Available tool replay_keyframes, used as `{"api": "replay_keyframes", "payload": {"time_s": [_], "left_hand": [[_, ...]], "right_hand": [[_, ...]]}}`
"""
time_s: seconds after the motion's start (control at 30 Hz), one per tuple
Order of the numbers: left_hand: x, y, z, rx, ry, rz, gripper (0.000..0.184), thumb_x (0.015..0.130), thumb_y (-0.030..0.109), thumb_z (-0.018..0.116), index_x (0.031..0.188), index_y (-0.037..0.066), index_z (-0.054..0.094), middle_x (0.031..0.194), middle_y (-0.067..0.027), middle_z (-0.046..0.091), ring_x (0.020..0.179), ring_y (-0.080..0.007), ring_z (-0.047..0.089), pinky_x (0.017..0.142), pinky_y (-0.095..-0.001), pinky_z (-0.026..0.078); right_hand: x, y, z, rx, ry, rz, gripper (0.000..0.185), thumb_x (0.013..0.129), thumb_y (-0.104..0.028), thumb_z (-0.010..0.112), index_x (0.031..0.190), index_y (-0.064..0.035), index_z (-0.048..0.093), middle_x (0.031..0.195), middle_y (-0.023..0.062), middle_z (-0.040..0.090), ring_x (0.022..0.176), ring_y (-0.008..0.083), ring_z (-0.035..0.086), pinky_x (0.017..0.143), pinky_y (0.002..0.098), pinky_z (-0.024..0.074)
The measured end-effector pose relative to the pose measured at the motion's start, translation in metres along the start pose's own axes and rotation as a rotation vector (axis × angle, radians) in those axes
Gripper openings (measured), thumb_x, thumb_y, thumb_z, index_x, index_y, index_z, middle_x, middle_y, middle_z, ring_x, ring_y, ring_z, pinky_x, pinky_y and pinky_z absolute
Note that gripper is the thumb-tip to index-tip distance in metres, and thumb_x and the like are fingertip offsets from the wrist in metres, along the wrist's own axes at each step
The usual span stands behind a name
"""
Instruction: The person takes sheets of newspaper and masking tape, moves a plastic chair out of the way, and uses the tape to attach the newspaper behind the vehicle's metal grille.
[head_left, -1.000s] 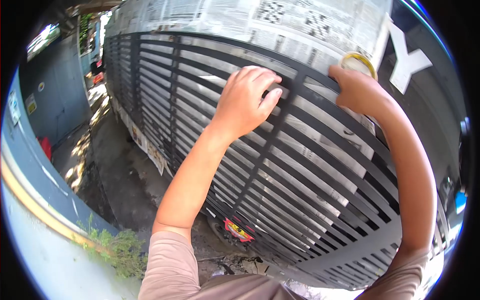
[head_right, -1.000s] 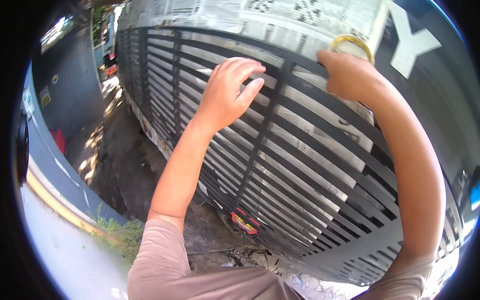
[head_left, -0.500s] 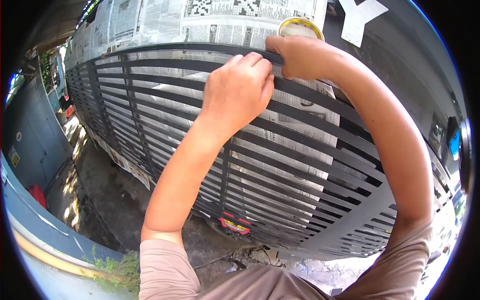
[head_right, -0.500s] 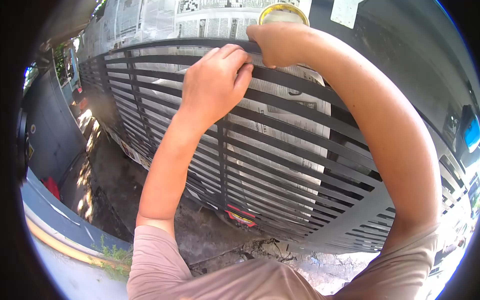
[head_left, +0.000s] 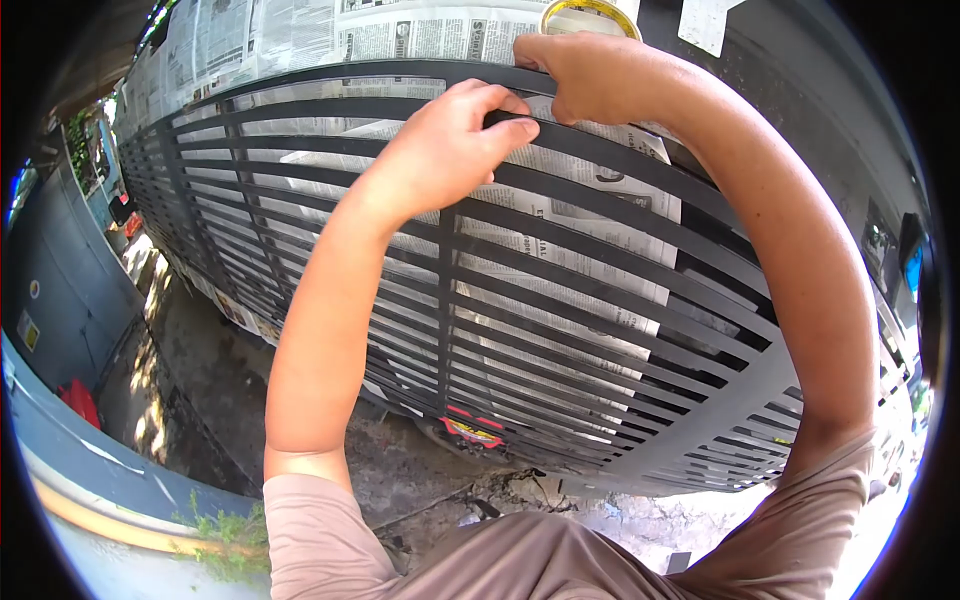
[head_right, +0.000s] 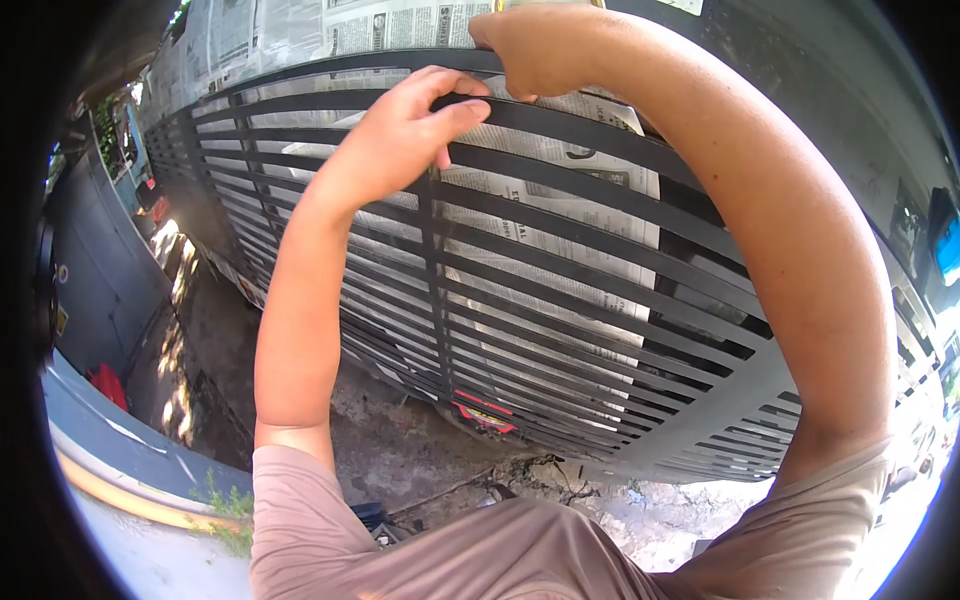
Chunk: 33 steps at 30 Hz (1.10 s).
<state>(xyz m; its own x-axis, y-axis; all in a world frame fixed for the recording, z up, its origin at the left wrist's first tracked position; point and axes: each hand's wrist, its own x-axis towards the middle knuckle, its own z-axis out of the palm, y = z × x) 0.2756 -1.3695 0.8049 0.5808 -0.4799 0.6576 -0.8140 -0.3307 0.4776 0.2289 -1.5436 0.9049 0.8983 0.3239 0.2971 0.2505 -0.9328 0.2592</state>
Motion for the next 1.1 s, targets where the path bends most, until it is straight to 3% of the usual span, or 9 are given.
{"api": "replay_keyframes", "payload": {"time_s": [0.07,0.3,0.4,0.47,0.53,0.57,0.8,0.93,1.1], "left_hand": [[0.001,0.011,-0.011,-0.191,-0.123,-0.130,0.044,0.098,0.034,0.061,0.127,0.002,0.064,0.104,-0.0021,0.065,0.065,-0.0098,0.061,0.066,-0.0277,0.049],[-0.005,-0.013,-0.026,-0.327,-0.025,-0.089,0.029,0.100,0.025,0.058,0.120,0.007,0.069,0.106,-0.0009,0.069,0.070,-0.0069,0.062,0.059,-0.0216,0.045],[-0.023,-0.042,-0.039,-0.174,0.400,-0.091,0.021,0.099,0.017,0.057,0.111,0.006,0.071,0.101,-0.0018,0.070,0.079,-0.0093,0.064,0.065,-0.0240,0.048],[-0.035,-0.091,-0.063,0.319,0.618,0.031,0.019,0.095,0.015,0.059,0.103,0.002,0.070,0.098,-0.0066,0.070,0.088,-0.0162,0.067,0.074,-0.0290,0.050],[-0.052,-0.111,-0.079,0.421,0.655,-0.209,0.020,0.092,0.013,0.059,0.103,0.000,0.070,0.098,-0.0118,0.069,0.091,-0.0225,0.067,0.081,-0.0334,0.050],[-0.059,-0.117,-0.081,0.440,0.631,-0.284,0.018,0.089,0.012,0.058,0.099,0.002,0.071,0.101,-0.0144,0.069,0.096,-0.0337,0.066,0.084,-0.0398,0.052],[-0.059,-0.120,-0.073,0.531,0.493,0.175,0.022,0.093,0.017,0.064,0.105,0.000,0.068,0.116,-0.0117,0.069,0.109,-0.0275,0.063,0.092,-0.0386,0.049],[-0.048,-0.097,-0.068,0.306,0.281,-0.103,0.023,0.096,0.022,0.061,0.102,0.001,0.067,0.116,-0.0128,0.069,0.108,-0.0270,0.060,0.093,-0.0388,0.046],[-0.039,-0.116,-0.084,0.307,0.160,-0.027,0.031,0.101,0.026,0.052,0.101,0.000,0.069,0.106,-0.0119,0.067,0.106,-0.0248,0.058,0.097,-0.0351,0.042]], "right_hand": [[0.000,0.001,0.002,0.000,0.015,-0.009,0.061,0.075,-0.005,0.071,0.132,-0.0079,0.051,0.112,0.0202,0.070,0.104,0.0359,0.068,0.088,0.0475,0.0523],[0.003,0.003,0.003,0.015,-0.002,-0.025,0.058,0.076,-0.005,0.070,0.131,-0.0069,0.051,0.113,0.0207,0.069,0.107,0.0363,0.067,0.091,0.0475,0.0515],[0.004,-0.001,0.000,-0.011,-0.018,0.019,0.055,0.077,-0.004,0.069,0.129,-0.0063,0.052,0.113,0.0207,0.069,0.109,0.0371,0.066,0.093,0.0478,0.0511],[0.004,0.000,0.004,0.019,-0.014,0.039,0.053,0.077,-0.003,0.068,0.127,-0.0064,0.053,0.112,0.0206,0.069,0.109,0.0378,0.065,0.093,0.0482,0.0509],[0.004,0.001,0.006,0.030,0.006,0.025,0.050,0.078,-0.004,0.067,0.125,-0.0062,0.054,0.112,0.0206,0.069,0.109,0.0388,0.065,0.093,0.0484,0.0510],[0.004,0.001,0.006,0.024,0.003,0.027,0.049,0.078,-0.004,0.067,0.125,-0.0062,0.054,0.111,0.0206,0.069,0.109,0.0388,0.065,0.093,0.0484,0.0510],[-0.005,-0.004,0.013,0.020,0.172,0.029,0.043,0.081,-0.003,0.064,0.123,-0.0059,0.055,0.109,0.0212,0.069,0.107,0.0397,0.065,0.091,0.0487,0.0506],[-0.008,-0.006,0.013,0.058,0.170,0.036,0.042,0.081,-0.002,0.061,0.123,-0.0055,0.055,0.110,0.0215,0.068,0.109,0.0395,0.064,0.090,0.0486,0.0504],[-0.007,-0.003,0.012,0.067,0.146,0.041,0.042,0.081,-0.002,0.061,0.123,-0.0054,0.055,0.111,0.0210,0.069,0.109,0.0391,0.064,0.090,0.0483,0.0500]]}}
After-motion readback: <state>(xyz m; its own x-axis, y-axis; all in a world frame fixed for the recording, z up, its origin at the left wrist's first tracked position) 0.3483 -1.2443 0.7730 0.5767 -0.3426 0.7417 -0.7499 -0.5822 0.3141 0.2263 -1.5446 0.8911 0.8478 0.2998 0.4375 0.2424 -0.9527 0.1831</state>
